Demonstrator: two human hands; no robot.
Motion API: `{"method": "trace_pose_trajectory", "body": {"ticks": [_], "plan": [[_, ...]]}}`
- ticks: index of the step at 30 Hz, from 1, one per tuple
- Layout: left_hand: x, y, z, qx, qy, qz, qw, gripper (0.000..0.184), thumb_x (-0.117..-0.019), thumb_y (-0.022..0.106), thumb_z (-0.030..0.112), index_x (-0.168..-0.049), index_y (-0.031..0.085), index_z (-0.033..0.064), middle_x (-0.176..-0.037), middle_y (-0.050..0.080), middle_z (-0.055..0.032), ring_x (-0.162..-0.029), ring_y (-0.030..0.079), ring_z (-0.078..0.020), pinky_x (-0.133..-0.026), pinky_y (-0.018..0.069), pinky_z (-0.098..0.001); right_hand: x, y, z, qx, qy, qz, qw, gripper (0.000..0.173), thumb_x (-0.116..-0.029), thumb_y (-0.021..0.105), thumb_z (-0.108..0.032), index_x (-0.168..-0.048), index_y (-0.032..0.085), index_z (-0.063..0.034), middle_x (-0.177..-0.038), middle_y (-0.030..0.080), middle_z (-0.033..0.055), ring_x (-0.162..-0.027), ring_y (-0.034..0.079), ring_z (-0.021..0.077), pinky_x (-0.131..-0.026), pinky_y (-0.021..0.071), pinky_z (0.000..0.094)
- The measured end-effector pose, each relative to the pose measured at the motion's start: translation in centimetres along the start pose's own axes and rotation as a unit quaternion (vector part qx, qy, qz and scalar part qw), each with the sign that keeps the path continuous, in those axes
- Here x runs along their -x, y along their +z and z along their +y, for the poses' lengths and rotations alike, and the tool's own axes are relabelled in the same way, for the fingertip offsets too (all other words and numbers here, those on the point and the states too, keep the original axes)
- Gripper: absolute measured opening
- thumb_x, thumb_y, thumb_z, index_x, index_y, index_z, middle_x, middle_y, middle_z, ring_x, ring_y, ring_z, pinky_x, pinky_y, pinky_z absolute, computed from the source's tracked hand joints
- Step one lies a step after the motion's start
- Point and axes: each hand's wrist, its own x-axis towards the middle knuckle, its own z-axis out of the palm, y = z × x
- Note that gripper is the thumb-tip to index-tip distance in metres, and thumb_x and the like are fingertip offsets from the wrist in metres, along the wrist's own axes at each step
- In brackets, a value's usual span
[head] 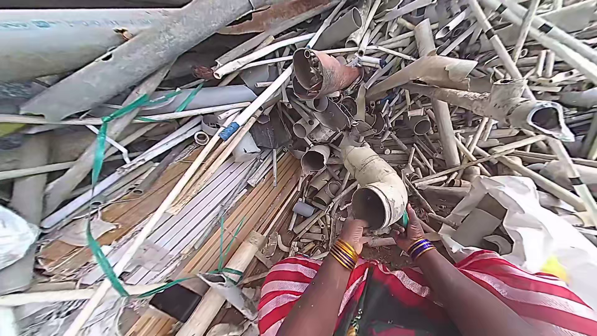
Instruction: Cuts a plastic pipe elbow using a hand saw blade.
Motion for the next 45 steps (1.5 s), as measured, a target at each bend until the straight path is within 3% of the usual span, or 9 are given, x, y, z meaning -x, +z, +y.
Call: {"method": "trace_pose_trajectory", "body": {"ticks": [4, 8, 13, 18, 23, 26, 30, 40, 45], "plan": [[-1.5, -0.4, -2.4, 0.080, -0.129, 0.020, 0.988, 0.026, -0.1049, 0.040, 0.007, -0.126, 0.051, -0.0051, -0.105, 0.066, -0.0222, -0.081, 0.068, -0.0267, -0.070, 0.0568, -0.0369, -0.1, -1.5, 1.7, 0.066, 0.048, 0.144, 0.986, 0.028, -0.1062, 0.049, -0.041, -0.103, 0.053, -0.0131, -0.062, 0.054, 0.0008, -0.041, 0.042, 0.0050, -0.038, 0.0354, 0.0192], [-1.2, -2.1, -3.6, 0.086, -0.153, 0.043, 0.984, 0.027, -0.1071, 0.038, 0.011, -0.120, 0.053, -0.0067, -0.101, 0.066, -0.0201, -0.077, 0.067, -0.0227, -0.070, 0.0561, -0.0320, -0.2, -1.7, 3.4, 0.119, 0.081, 0.190, 0.971, 0.039, -0.1037, 0.056, -0.042, -0.125, 0.050, -0.0101, -0.077, 0.052, 0.0057, -0.049, 0.042, 0.0096, -0.043, 0.0359, 0.0242], [0.5, -4.3, -0.7, 0.019, -0.059, 0.055, 0.997, 0.031, -0.1038, 0.043, 0.000, -0.134, 0.044, -0.0059, -0.100, 0.066, -0.0218, -0.072, 0.070, -0.0235, -0.065, 0.0595, -0.0327, 1.1, 1.1, 3.6, 0.069, 0.077, 0.064, 0.993, 0.037, -0.1100, 0.038, -0.040, -0.091, 0.053, -0.0128, -0.055, 0.051, -0.0006, -0.039, 0.043, 0.0054, -0.038, 0.0365, 0.0186], [1.4, -8.0, 5.0, -0.111, 0.142, 0.038, 0.983, 0.055, -0.0939, 0.052, -0.013, -0.147, 0.044, -0.0031, -0.132, 0.060, -0.0217, -0.108, 0.066, -0.0232, -0.087, 0.0575, -0.0379, 0.9, 6.9, 2.6, 0.089, 0.066, -0.020, 0.994, 0.039, -0.1109, 0.035, -0.040, -0.088, 0.053, -0.0150, -0.053, 0.047, -0.0036, -0.038, 0.042, 0.0044, -0.039, 0.0388, 0.0180], [1.0, -10.2, 8.8, -0.138, 0.282, 0.114, 0.943, 0.052, -0.0898, 0.058, -0.007, -0.142, 0.052, -0.0057, -0.130, 0.065, -0.0192, -0.115, 0.065, -0.0169, -0.099, 0.0519, -0.0349, 1.0, 12.0, 2.9, 0.058, 0.067, -0.112, 0.990, 0.043, -0.1115, 0.030, -0.040, -0.087, 0.055, -0.0156, -0.054, 0.051, -0.0038, -0.039, 0.044, 0.0025, -0.039, 0.0400, 0.0158], [2.1, -9.5, 7.8, -0.014, 0.214, 0.108, 0.971, 0.055, -0.0875, 0.060, -0.013, -0.141, 0.048, -0.0066, -0.126, 0.062, -0.0190, -0.109, 0.064, -0.0173, -0.093, 0.0537, -0.0314, 1.0, 12.6, 4.1, 0.048, 0.078, -0.116, 0.989, 0.043, -0.1116, 0.030, -0.040, -0.085, 0.055, -0.0163, -0.053, 0.051, -0.0040, -0.038, 0.046, 0.0031, -0.039, 0.0413, 0.0163], [1.0, -10.0, 5.0, 0.112, 0.062, 0.024, 0.991, 0.034, -0.0997, 0.044, -0.007, -0.133, 0.043, 0.0005, -0.107, 0.064, -0.0193, -0.083, 0.070, -0.0274, -0.067, 0.0605, -0.0408, 0.2, 11.4, 5.5, 0.063, 0.074, -0.087, 0.992, 0.042, -0.1117, 0.030, -0.039, -0.084, 0.054, -0.0163, -0.052, 0.049, -0.0043, -0.037, 0.044, 0.0035, -0.038, 0.0401, 0.0172], [1.1, -12.2, 3.2, 0.216, 0.270, -0.051, 0.937, 0.035, -0.0754, 0.052, -0.014, -0.104, 0.057, 0.0052, -0.087, 0.073, -0.0007, -0.081, 0.072, -0.0090, -0.076, 0.0610, -0.0302, 2.4, 13.1, 2.9, 0.127, 0.034, -0.200, 0.971, 0.023, -0.1093, 0.026, -0.025, -0.108, 0.047, -0.0154, -0.062, 0.056, -0.0037, -0.041, 0.048, 0.0022, -0.041, 0.0433, 0.0163], [1.6, -8.7, 9.6, 0.240, 0.201, -0.014, 0.949, 0.029, -0.0886, 0.042, -0.015, -0.110, 0.050, 0.0023, -0.091, 0.064, -0.0088, -0.078, 0.068, -0.0162, -0.069, 0.0597, -0.0328, 2.8, 17.2, -1.7, 0.220, -0.007, -0.143, 0.965, 0.036, -0.1121, 0.031, -0.040, -0.102, 0.053, -0.0139, -0.061, 0.056, -0.0022, -0.038, 0.041, 0.0017, -0.037, 0.0368, 0.0155]]}}
